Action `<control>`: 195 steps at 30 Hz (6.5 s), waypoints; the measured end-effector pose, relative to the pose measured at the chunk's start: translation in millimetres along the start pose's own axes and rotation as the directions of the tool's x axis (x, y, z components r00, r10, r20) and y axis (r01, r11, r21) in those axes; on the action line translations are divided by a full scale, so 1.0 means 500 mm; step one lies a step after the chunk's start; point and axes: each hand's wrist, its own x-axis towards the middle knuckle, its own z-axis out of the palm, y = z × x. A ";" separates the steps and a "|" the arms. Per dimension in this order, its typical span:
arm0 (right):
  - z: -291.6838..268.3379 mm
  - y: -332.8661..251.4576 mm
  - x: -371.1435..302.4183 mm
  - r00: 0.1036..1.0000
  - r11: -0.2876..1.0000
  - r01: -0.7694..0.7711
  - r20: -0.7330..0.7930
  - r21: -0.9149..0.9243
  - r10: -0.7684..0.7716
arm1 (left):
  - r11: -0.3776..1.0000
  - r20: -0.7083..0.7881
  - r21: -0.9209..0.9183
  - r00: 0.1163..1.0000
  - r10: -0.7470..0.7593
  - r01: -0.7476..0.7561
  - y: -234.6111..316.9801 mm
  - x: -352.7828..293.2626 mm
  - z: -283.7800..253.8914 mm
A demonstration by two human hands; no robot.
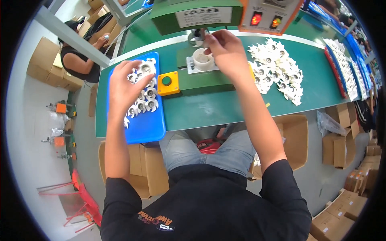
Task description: Assembling small white circular components using a press machine on a factory assembly line.
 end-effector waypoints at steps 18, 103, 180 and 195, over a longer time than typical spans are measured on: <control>-0.053 0.005 -0.065 0.995 0.995 -0.097 0.012 0.010 0.097 | 0.980 0.106 0.105 0.978 -0.181 0.170 -0.150 -0.297 -0.034; -0.057 0.031 0.005 0.449 0.110 0.768 0.408 -0.631 -0.795 | 0.999 0.032 -0.010 0.999 -0.037 0.037 -0.109 -0.130 -0.050; -0.318 0.164 -0.183 0.949 0.815 -0.055 -0.284 -0.577 -0.137 | 0.873 0.011 -0.479 0.994 0.107 -0.088 0.167 0.139 0.166; 0.010 0.034 0.010 0.997 0.997 0.060 -0.037 -0.038 -0.062 | 0.995 0.012 0.002 0.995 0.103 -0.104 -0.032 -0.007 -0.015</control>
